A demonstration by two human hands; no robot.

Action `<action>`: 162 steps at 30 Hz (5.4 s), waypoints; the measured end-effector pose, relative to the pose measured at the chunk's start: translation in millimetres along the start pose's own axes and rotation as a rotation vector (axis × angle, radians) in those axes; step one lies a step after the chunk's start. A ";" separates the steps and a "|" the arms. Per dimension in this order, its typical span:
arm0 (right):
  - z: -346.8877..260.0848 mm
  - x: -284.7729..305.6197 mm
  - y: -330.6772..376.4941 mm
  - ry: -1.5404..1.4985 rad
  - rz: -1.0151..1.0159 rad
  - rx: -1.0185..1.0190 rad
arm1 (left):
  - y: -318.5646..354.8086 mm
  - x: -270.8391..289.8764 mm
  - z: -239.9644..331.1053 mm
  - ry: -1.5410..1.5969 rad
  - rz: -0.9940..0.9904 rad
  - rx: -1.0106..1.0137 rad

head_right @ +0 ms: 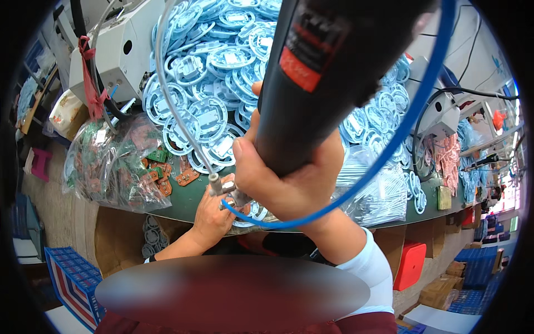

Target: Assembling small electronic components into blue plastic circular housings using an electric screwdriver.

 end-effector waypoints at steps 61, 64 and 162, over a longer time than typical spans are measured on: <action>-34.4 -6.7 6.3 -0.059 0.225 -0.128 | 9.9 15.4 4.6 -0.036 -0.111 -0.043; -33.7 -6.7 7.3 -0.071 0.225 -0.131 | 10.4 15.8 4.7 -0.044 -0.110 -0.036; 171.3 -76.2 -32.2 1.107 -0.293 0.047 | 15.7 58.0 -34.7 0.472 0.109 0.435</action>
Point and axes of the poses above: each hand's wrist, its own y-axis away from the middle knuckle, its own x-axis out of the back of the hand, z = x × y, the point moved 2 cm from there along -y, towards the middle knuckle, and after that the axes turned 11 degrees about x, right-handed, at the moved point
